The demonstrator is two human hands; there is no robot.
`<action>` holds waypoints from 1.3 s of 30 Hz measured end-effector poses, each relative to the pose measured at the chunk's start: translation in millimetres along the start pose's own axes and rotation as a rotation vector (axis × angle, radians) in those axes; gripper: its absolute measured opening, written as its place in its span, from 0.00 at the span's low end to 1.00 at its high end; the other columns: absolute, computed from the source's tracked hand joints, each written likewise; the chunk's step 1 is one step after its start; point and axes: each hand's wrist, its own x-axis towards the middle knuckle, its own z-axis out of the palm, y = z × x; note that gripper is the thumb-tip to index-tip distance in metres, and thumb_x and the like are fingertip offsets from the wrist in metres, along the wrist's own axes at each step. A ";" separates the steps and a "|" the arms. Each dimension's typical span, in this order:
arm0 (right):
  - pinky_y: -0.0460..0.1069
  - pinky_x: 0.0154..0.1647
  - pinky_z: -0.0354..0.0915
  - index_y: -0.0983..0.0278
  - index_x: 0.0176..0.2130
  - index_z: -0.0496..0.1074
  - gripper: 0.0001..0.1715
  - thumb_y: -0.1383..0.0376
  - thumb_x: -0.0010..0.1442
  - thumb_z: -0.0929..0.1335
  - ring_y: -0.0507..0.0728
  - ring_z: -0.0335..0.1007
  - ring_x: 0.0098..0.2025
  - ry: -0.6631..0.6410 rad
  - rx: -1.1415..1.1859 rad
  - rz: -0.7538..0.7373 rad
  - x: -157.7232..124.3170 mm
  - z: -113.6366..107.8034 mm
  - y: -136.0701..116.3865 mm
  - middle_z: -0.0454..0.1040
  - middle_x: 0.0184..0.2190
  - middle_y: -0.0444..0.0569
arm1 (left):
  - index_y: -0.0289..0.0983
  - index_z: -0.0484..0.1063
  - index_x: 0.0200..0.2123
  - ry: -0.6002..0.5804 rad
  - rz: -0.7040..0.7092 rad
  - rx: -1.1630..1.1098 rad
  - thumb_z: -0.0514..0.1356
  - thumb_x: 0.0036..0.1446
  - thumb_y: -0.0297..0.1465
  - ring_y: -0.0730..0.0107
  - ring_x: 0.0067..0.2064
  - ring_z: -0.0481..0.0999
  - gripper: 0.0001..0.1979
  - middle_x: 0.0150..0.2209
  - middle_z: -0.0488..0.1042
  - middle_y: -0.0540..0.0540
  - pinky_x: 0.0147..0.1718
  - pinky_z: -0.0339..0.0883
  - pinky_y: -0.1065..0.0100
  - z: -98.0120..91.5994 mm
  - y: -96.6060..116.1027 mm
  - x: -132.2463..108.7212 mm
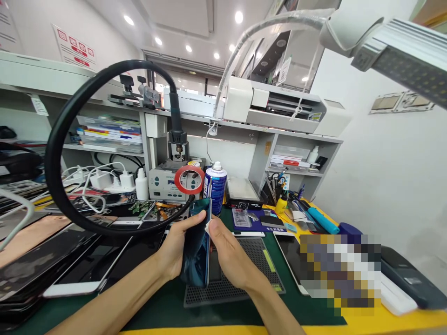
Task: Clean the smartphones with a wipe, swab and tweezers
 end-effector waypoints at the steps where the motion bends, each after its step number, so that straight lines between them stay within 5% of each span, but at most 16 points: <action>1: 0.56 0.67 0.48 0.57 0.62 0.62 0.32 0.46 0.66 0.59 0.59 0.50 0.67 -0.018 -0.045 -0.001 -1.7 0.0 -2.6 0.65 0.60 0.49 | 0.33 0.75 0.30 0.005 -0.002 -0.030 0.68 0.49 0.39 0.68 0.23 0.74 0.14 0.23 0.75 0.46 0.25 0.70 0.68 -0.5 1.5 0.2; 4: 0.57 0.69 0.41 0.56 0.67 0.54 0.34 0.47 0.68 0.56 0.59 0.38 0.71 -0.085 -0.159 -0.017 -5.4 1.9 -8.6 0.55 0.67 0.47 | 0.33 0.75 0.32 0.014 0.005 -0.085 0.68 0.49 0.40 0.65 0.27 0.76 0.15 0.26 0.77 0.44 0.29 0.71 0.66 -1.0 6.8 0.1; 9: 0.56 0.69 0.43 0.56 0.68 0.49 0.31 0.50 0.70 0.54 0.58 0.46 0.68 -0.098 -0.305 -0.086 -8.2 7.8 -13.4 0.52 0.67 0.48 | 0.34 0.74 0.32 0.017 0.046 -0.119 0.67 0.49 0.41 0.65 0.27 0.75 0.16 0.27 0.76 0.44 0.29 0.69 0.66 -2.5 14.3 0.8; 13: 0.55 0.54 0.60 0.58 0.57 0.59 0.23 0.49 0.70 0.55 0.58 0.63 0.53 -0.062 -0.366 -0.083 -9.4 8.4 -11.3 0.66 0.52 0.51 | 0.35 0.73 0.30 0.016 0.071 -0.107 0.68 0.48 0.40 0.67 0.25 0.73 0.15 0.25 0.74 0.47 0.27 0.68 0.66 -3.1 15.3 1.2; 18: 0.49 0.36 0.58 0.60 0.38 0.57 0.18 0.48 0.68 0.57 0.53 0.55 0.34 -0.024 -0.320 -0.070 -7.3 9.3 -4.1 0.60 0.34 0.42 | 0.35 0.72 0.30 -0.016 0.048 -0.133 0.68 0.48 0.40 0.66 0.24 0.73 0.14 0.24 0.74 0.48 0.27 0.68 0.65 -2.1 12.8 1.2; 23: 0.47 0.31 0.54 0.62 0.31 0.58 0.22 0.48 0.66 0.61 0.51 0.51 0.30 -0.070 -0.155 -0.060 0.0 10.0 -2.9 0.55 0.28 0.40 | 0.34 0.73 0.31 -0.097 0.004 -0.156 0.67 0.50 0.41 0.65 0.24 0.74 0.15 0.23 0.74 0.47 0.28 0.68 0.65 -7.6 12.0 6.7; 30: 0.47 0.23 0.55 0.66 0.15 0.69 0.39 0.46 0.66 0.58 0.51 0.59 0.18 -0.294 -0.046 0.064 3.2 5.8 3.5 0.65 0.13 0.48 | 0.34 0.70 0.24 -0.147 -0.110 -0.154 0.64 0.51 0.43 0.66 0.20 0.72 0.17 0.19 0.72 0.47 0.22 0.66 0.66 -10.7 11.6 8.4; 39: 0.48 0.26 0.65 0.68 0.18 0.74 0.41 0.44 0.66 0.57 0.53 0.67 0.19 -0.434 0.112 0.160 -3.3 13.0 -3.3 0.70 0.15 0.51 | 0.34 0.68 0.21 -0.186 -0.130 -0.155 0.63 0.53 0.43 0.75 0.15 0.61 0.19 0.14 0.64 0.50 0.17 0.55 0.72 -7.6 7.2 9.4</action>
